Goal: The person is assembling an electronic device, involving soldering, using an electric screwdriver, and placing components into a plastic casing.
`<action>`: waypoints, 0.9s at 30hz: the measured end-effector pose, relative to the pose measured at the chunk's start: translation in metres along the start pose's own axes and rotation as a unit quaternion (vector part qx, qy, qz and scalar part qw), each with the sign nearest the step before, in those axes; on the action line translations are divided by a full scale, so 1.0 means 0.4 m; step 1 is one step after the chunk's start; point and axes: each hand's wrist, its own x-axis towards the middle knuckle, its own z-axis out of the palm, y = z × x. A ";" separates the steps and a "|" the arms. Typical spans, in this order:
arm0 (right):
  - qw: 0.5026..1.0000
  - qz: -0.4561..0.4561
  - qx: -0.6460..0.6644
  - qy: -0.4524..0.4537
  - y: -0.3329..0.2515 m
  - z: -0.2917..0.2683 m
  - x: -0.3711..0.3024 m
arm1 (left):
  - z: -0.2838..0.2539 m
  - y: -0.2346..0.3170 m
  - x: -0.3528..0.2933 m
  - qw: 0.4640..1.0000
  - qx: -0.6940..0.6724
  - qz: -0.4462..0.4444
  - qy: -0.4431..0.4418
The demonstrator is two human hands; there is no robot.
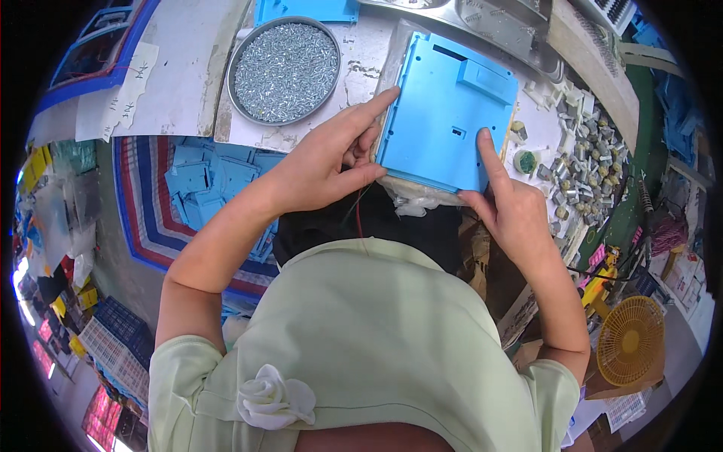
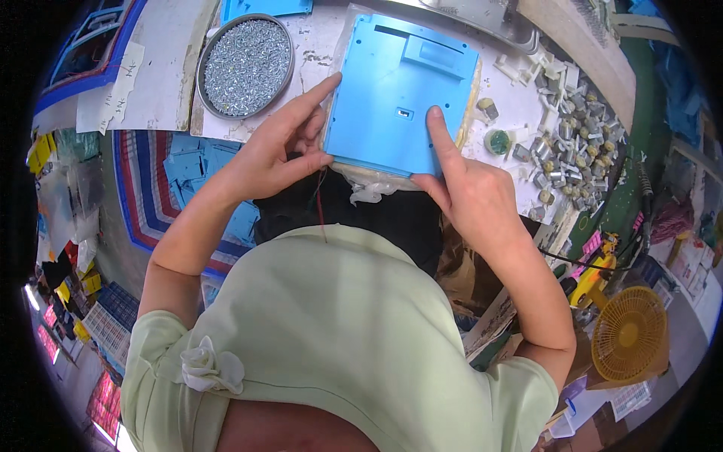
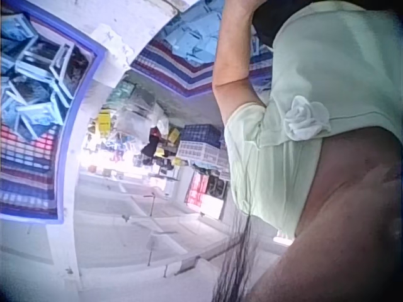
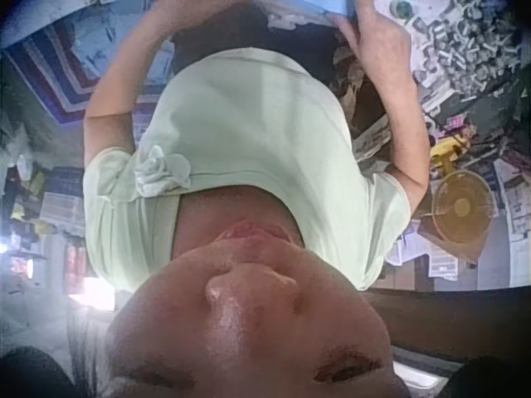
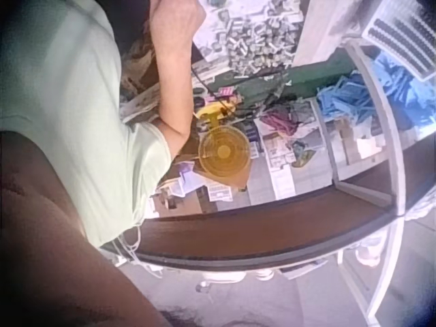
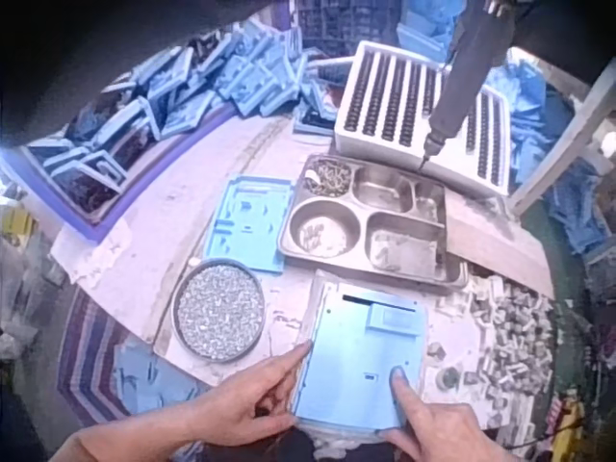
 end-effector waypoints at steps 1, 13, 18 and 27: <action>1.000 -0.003 -0.013 0.002 0.003 0.000 -0.001 | -0.016 0.013 -0.001 1.000 -0.005 -0.002 -0.011; 0.965 -0.249 -0.026 0.074 -0.139 -0.143 0.278 | -0.222 -0.048 -0.017 0.853 0.447 0.069 0.260; 0.941 -0.293 -0.168 0.035 -0.214 0.039 0.542 | -0.226 -0.045 -0.008 0.832 0.461 0.083 0.299; 0.966 -0.244 -0.080 0.043 -0.181 0.018 0.574 | -0.231 -0.043 0.002 0.829 0.450 0.099 0.317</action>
